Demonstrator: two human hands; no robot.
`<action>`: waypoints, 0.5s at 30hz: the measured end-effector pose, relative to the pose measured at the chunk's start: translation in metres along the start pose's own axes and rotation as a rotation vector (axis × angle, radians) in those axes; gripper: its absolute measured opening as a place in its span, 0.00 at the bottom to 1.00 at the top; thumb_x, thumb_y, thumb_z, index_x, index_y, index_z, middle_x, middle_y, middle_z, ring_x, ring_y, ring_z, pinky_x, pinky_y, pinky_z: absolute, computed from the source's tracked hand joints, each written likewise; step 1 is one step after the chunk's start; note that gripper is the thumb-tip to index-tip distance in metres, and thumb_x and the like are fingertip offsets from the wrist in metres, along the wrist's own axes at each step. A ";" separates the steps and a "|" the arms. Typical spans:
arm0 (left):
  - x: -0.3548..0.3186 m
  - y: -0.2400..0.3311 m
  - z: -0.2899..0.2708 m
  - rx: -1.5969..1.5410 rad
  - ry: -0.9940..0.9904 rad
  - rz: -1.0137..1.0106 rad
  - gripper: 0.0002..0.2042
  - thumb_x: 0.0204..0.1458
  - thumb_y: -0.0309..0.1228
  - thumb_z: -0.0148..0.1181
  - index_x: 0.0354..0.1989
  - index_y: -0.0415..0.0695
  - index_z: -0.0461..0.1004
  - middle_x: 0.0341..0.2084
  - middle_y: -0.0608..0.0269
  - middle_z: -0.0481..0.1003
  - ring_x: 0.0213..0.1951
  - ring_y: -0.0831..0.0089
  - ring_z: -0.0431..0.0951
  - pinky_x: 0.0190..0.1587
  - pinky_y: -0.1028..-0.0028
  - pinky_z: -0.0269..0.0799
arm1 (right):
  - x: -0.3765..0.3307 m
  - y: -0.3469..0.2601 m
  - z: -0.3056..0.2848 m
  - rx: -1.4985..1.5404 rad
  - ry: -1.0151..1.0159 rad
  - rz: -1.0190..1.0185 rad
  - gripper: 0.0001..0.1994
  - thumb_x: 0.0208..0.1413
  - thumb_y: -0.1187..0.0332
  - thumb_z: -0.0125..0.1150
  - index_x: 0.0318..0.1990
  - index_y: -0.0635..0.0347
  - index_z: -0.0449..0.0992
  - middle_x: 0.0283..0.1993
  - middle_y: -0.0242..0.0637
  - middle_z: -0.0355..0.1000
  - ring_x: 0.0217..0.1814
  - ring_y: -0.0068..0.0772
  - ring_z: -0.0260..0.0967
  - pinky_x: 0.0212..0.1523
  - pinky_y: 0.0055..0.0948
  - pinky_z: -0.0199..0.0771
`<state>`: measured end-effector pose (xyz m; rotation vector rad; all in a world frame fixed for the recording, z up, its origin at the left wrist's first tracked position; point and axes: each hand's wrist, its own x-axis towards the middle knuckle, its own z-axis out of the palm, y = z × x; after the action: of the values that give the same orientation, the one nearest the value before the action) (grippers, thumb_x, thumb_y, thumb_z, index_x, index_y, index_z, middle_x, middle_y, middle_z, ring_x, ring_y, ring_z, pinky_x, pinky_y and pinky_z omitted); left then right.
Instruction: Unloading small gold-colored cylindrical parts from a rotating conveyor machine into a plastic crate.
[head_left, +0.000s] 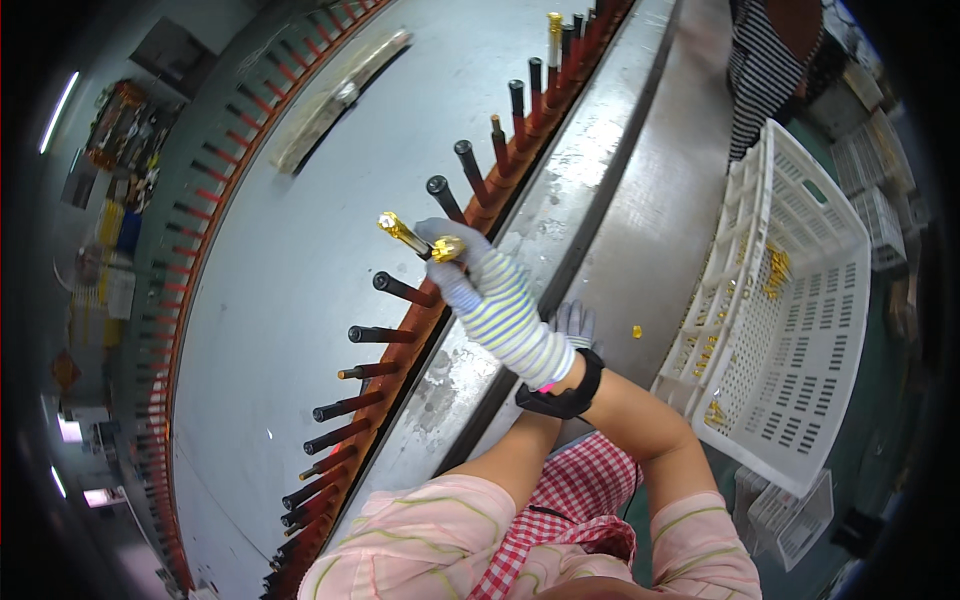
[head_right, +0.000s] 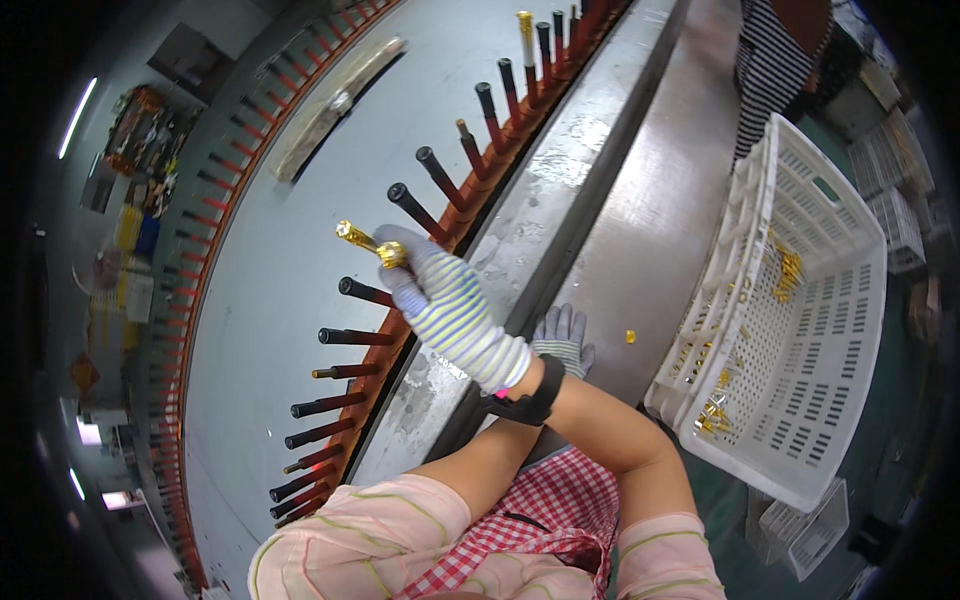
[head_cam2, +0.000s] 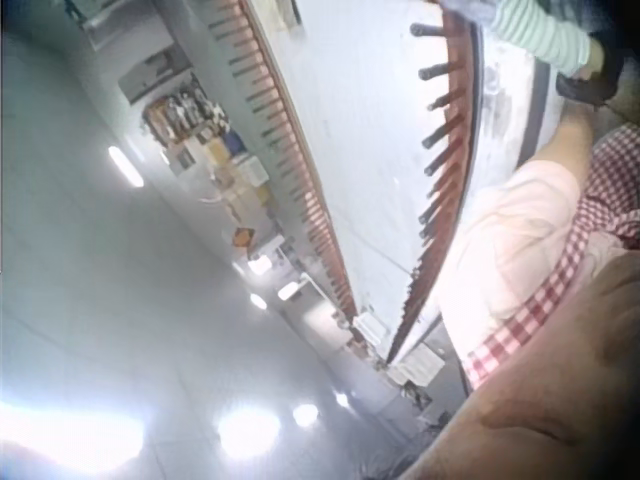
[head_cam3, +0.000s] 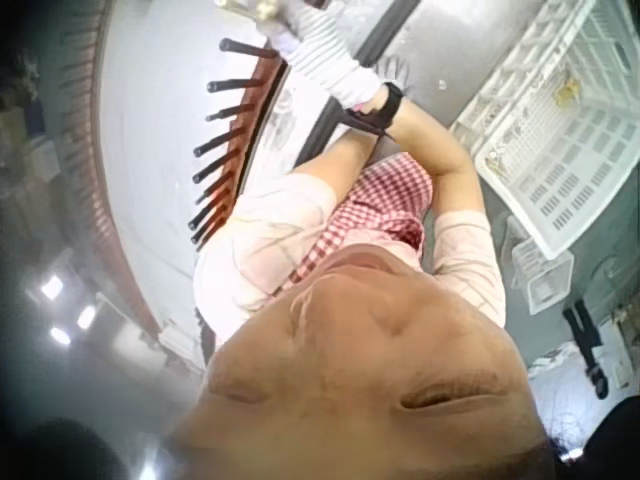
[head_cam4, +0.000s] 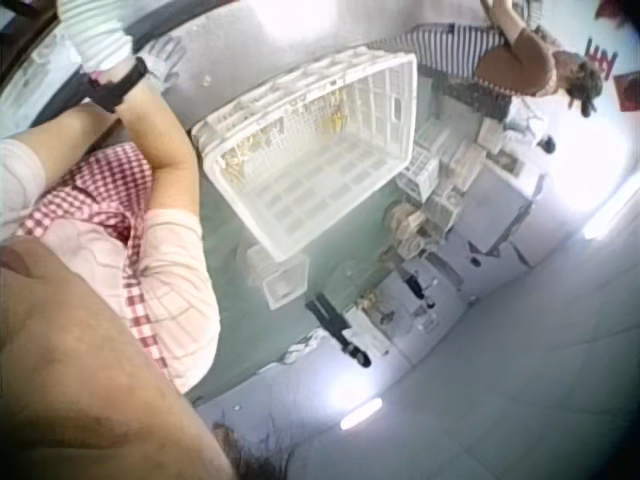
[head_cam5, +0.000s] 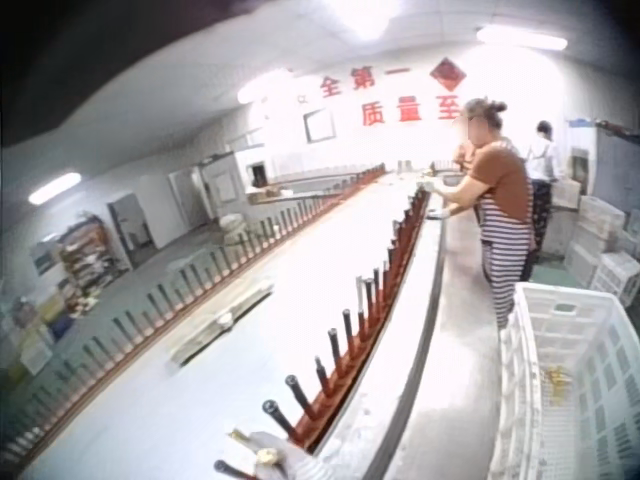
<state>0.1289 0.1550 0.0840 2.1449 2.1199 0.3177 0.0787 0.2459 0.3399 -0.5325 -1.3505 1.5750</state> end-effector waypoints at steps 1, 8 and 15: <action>0.003 0.000 -0.005 -0.038 0.004 -0.013 0.32 0.46 0.44 0.54 0.59 0.39 0.60 0.61 0.42 0.56 0.60 0.44 0.57 0.60 0.47 0.52 | -0.003 -0.004 0.015 -0.080 -0.031 -0.030 0.17 0.56 0.72 0.52 0.53 0.65 0.68 0.41 0.47 0.73 0.38 0.38 0.71 0.43 0.30 0.70; -0.004 -0.006 -0.017 -0.072 0.104 -0.020 0.31 0.43 0.43 0.56 0.57 0.41 0.62 0.59 0.45 0.58 0.60 0.47 0.57 0.60 0.48 0.52 | -0.012 -0.031 0.072 0.222 -0.294 0.186 0.14 0.55 0.73 0.58 0.49 0.66 0.71 0.41 0.33 0.73 0.43 0.20 0.67 0.46 0.21 0.70; -0.006 -0.001 -0.022 -0.074 0.044 -0.059 0.35 0.42 0.42 0.58 0.59 0.41 0.58 0.62 0.47 0.53 0.64 0.50 0.50 0.64 0.49 0.44 | -0.040 -0.048 0.087 0.015 -0.536 0.027 0.17 0.51 0.71 0.60 0.50 0.61 0.71 0.40 0.42 0.73 0.41 0.35 0.72 0.45 0.28 0.71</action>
<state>0.1233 0.1478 0.1048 2.0489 2.1537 0.4344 0.0438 0.1640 0.3998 -0.1139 -1.7258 1.8248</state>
